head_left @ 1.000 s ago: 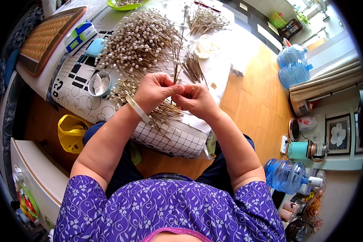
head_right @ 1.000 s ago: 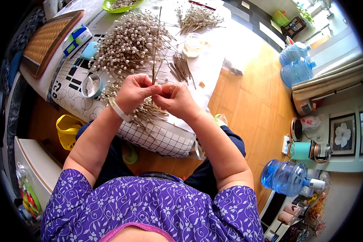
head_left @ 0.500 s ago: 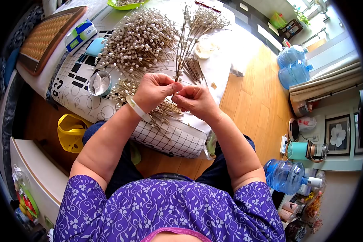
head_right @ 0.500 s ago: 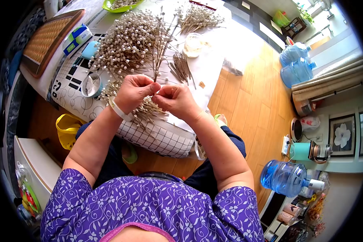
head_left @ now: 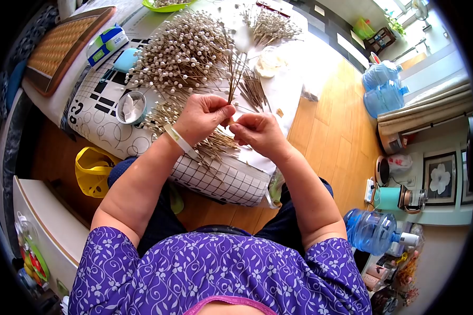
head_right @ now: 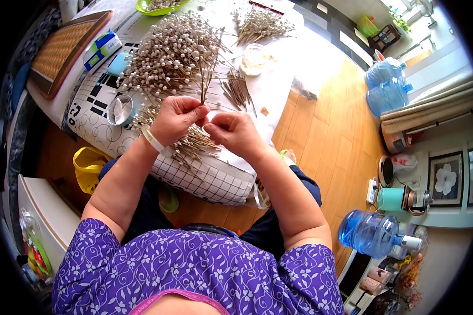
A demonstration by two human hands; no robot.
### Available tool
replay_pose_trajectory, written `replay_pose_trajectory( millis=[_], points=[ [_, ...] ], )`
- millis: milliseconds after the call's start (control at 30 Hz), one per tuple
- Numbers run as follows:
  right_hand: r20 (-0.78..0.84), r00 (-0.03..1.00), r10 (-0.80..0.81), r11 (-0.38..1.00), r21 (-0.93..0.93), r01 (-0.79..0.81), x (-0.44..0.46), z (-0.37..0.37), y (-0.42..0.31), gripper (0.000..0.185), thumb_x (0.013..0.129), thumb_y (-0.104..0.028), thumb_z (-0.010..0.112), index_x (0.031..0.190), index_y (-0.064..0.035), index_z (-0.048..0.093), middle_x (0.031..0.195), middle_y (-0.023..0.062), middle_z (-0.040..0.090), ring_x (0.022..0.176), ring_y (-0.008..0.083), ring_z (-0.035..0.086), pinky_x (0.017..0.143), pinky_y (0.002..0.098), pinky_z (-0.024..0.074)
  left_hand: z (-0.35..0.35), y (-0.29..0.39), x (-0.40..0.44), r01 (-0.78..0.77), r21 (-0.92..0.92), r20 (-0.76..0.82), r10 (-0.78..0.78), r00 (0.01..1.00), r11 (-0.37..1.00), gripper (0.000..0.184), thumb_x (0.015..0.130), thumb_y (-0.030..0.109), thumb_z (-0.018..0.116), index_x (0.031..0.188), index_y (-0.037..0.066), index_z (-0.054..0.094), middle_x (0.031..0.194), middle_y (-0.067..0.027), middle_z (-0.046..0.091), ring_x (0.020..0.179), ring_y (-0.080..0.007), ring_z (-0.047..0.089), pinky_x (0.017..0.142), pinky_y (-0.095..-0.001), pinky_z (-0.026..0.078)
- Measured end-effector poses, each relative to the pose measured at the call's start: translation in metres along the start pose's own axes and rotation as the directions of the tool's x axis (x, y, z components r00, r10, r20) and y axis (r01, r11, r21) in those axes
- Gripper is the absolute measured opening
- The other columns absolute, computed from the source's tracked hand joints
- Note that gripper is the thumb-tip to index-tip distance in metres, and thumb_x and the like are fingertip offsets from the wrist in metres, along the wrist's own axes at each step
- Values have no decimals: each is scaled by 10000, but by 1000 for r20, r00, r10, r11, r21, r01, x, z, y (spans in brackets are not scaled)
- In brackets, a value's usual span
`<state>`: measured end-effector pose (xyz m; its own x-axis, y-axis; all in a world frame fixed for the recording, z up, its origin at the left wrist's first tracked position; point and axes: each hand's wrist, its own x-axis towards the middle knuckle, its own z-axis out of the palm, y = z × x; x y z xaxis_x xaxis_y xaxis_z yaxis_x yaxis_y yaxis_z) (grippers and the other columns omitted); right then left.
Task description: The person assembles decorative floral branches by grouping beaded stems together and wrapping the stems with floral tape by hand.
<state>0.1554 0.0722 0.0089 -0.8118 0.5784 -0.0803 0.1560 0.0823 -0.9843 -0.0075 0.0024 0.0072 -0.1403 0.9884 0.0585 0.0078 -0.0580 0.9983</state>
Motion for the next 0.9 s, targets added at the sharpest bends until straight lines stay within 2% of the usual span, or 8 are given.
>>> replay_pose_trajectory(
  millis=[133, 200, 333, 400, 433, 567, 700, 900],
  points=[
    [65, 998, -6, 1000, -23, 7, 0, -4, 5, 157, 805, -132, 593, 777, 22, 597, 612, 30, 585, 557, 63, 543, 501, 204, 439, 0, 2, -1, -68, 74, -21, 70, 997, 995, 124, 812, 75, 585, 765, -37, 610, 635, -29, 588, 587, -69, 529, 543, -208, 442],
    [87, 996, 5, 998, -67, 1, 0, -11, 3, 150, 806, -127, 589, 797, 23, 599, 631, 33, 596, 565, 65, 547, 502, 204, 441, 1, 9, -3, -166, 349, -9, 181, 984, 922, 121, 800, 78, 600, 760, -36, 610, 615, -30, 578, 581, -63, 521, 524, -206, 428],
    [176, 958, 225, 974, -39, -222, -4, -17, -12, 159, 784, -125, 614, 862, 12, 605, 696, 40, 616, 635, 67, 569, 537, 195, 464, 2, 4, -4, -160, 337, -15, 176, 984, 928, 105, 784, 70, 614, 778, -36, 615, 621, -31, 580, 576, -56, 514, 513, -207, 422],
    [41, 994, 105, 964, 243, -112, -6, -9, -17, 167, 765, -113, 627, 875, 11, 604, 698, 29, 610, 656, 71, 574, 559, 191, 468, 5, 6, -4, -171, 310, -2, 181, 983, 935, 104, 780, 69, 619, 778, -35, 615, 624, -29, 581, 580, -51, 510, 515, -203, 421],
    [31, 1000, -3, 976, 219, -4, -4, -2, -19, 181, 750, -106, 638, 876, 18, 598, 672, 17, 592, 626, 65, 552, 550, 195, 454, 6, 7, -3, -182, 287, 3, 189, 982, 940, 104, 776, 68, 623, 779, -35, 616, 626, -26, 581, 584, -46, 507, 517, -199, 420],
    [13, 998, 62, 988, 143, -64, 6, 3, 5, 130, 754, -98, 636, 789, 24, 606, 588, -6, 550, 522, 46, 472, 479, 205, 407, 8, 5, -6, -129, 180, -36, 138, 990, 975, 102, 758, 68, 642, 749, -29, 612, 624, -12, 576, 595, -31, 492, 522, -187, 413],
    [-22, 999, 42, 996, 81, -40, 2, 8, 1, 99, 760, -87, 617, 747, 11, 616, 549, -27, 519, 499, 33, 439, 448, 204, 379, 3, 0, -2, -146, 274, -53, 167, 985, 950, 126, 739, 79, 668, 692, -10, 592, 621, 5, 568, 592, -25, 477, 515, -184, 401],
    [-112, 981, -157, 986, -66, 151, 5, 16, 8, 85, 765, -72, 578, 778, 3, 616, 509, -28, 461, 492, 15, 386, 428, 210, 338, -3, -3, -1, -86, 146, -32, 92, 995, 985, 133, 761, 107, 657, 736, -13, 606, 672, -1, 589, 635, -37, 505, 570, -184, 426]
  ],
)
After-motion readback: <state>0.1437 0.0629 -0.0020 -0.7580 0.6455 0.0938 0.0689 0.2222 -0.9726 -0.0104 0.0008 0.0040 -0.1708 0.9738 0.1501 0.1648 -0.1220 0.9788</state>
